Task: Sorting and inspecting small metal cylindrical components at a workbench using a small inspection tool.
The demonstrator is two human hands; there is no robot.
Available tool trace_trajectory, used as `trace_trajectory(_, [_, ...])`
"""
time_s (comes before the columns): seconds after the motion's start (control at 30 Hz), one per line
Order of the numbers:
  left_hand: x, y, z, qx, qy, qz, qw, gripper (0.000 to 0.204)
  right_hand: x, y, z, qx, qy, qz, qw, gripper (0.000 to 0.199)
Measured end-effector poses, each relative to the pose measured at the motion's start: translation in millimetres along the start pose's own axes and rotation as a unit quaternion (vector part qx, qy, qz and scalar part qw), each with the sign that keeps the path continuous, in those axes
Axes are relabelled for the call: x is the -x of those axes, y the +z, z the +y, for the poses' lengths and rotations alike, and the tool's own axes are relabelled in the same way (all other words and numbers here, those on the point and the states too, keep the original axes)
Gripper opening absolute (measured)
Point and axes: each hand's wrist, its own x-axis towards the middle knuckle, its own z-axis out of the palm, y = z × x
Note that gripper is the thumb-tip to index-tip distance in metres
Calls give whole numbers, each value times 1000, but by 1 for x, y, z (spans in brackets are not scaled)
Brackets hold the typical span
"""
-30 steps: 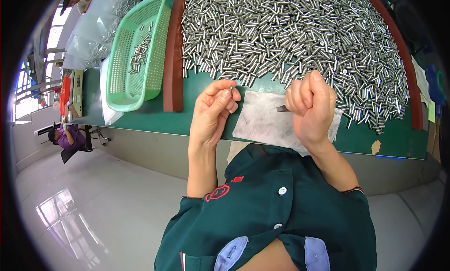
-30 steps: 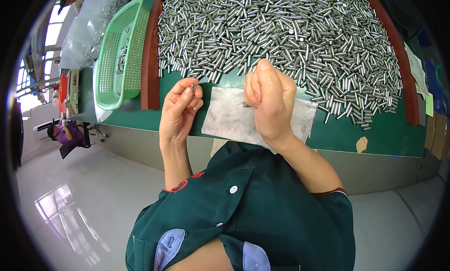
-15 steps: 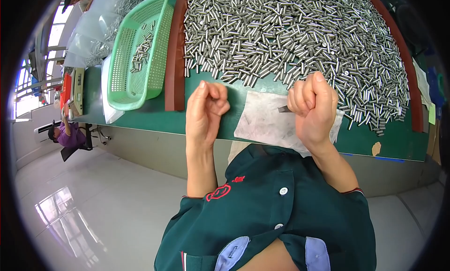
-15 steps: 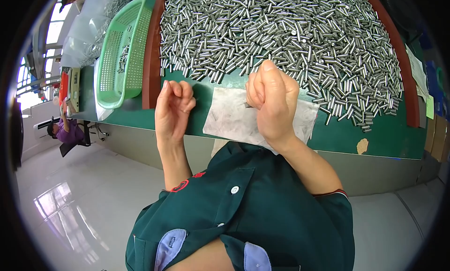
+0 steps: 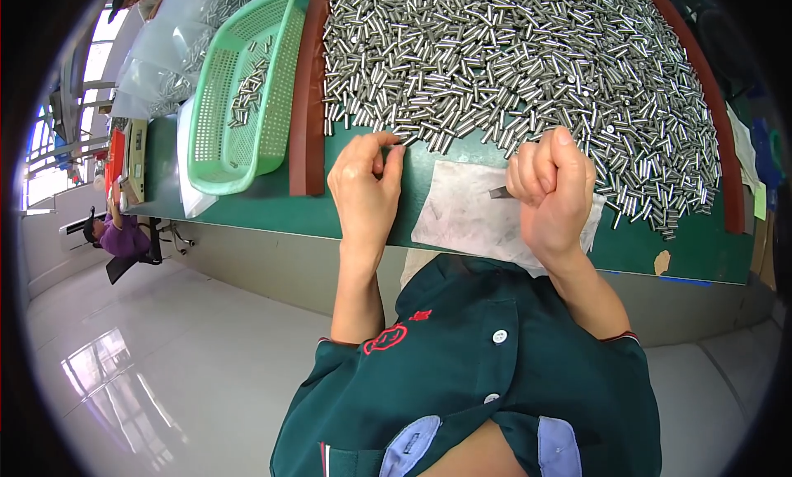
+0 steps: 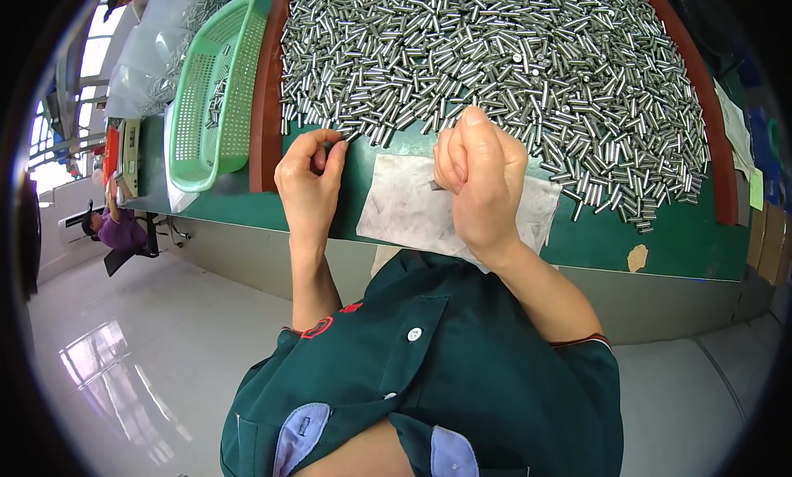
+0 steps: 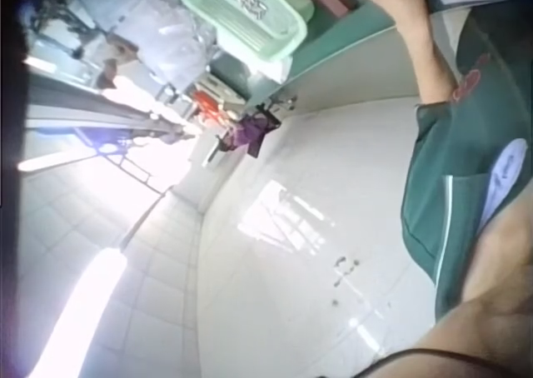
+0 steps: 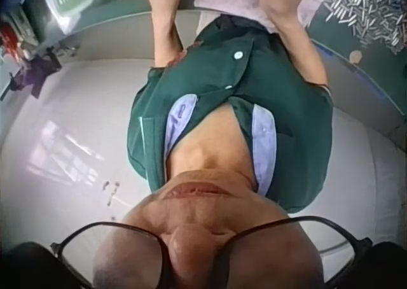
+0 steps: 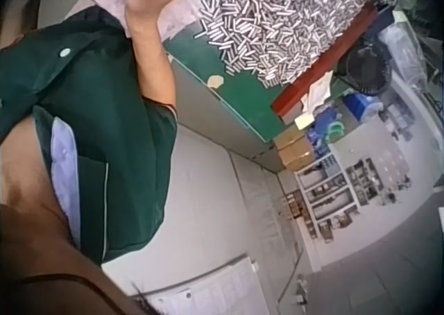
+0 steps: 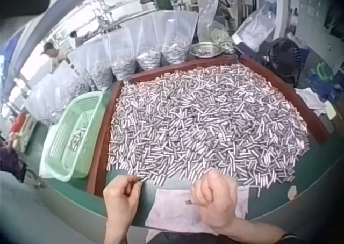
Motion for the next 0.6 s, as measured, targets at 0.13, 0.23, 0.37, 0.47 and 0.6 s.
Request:
trace_trajectory(0.13, [-1, -3, -2, -29, 33, -46, 998, 12, 1, -1, 0, 1, 3, 0, 1000, 39])
trace_trajectory(0.23, [-2, -6, 1, -23, 7, -90, 996, 13, 1, -1, -1, 0, 0, 8, 1000, 39])
trace_trajectory(0.37, [-1, -14, 2, -20, -17, -116, 993, 11, 1, -1, -2, -30, 10, 10, 999, 40])
trace_trajectory(0.47, [6, -17, 18, 7, -24, -104, 994, 8, 1, -2, -2, -20, 21, 11, 1000, 41])
trace_trajectory(0.6, [27, -3, 42, 106, 46, -192, 975, 7, 1, -4, -2, -35, 8, 11, 999, 41])
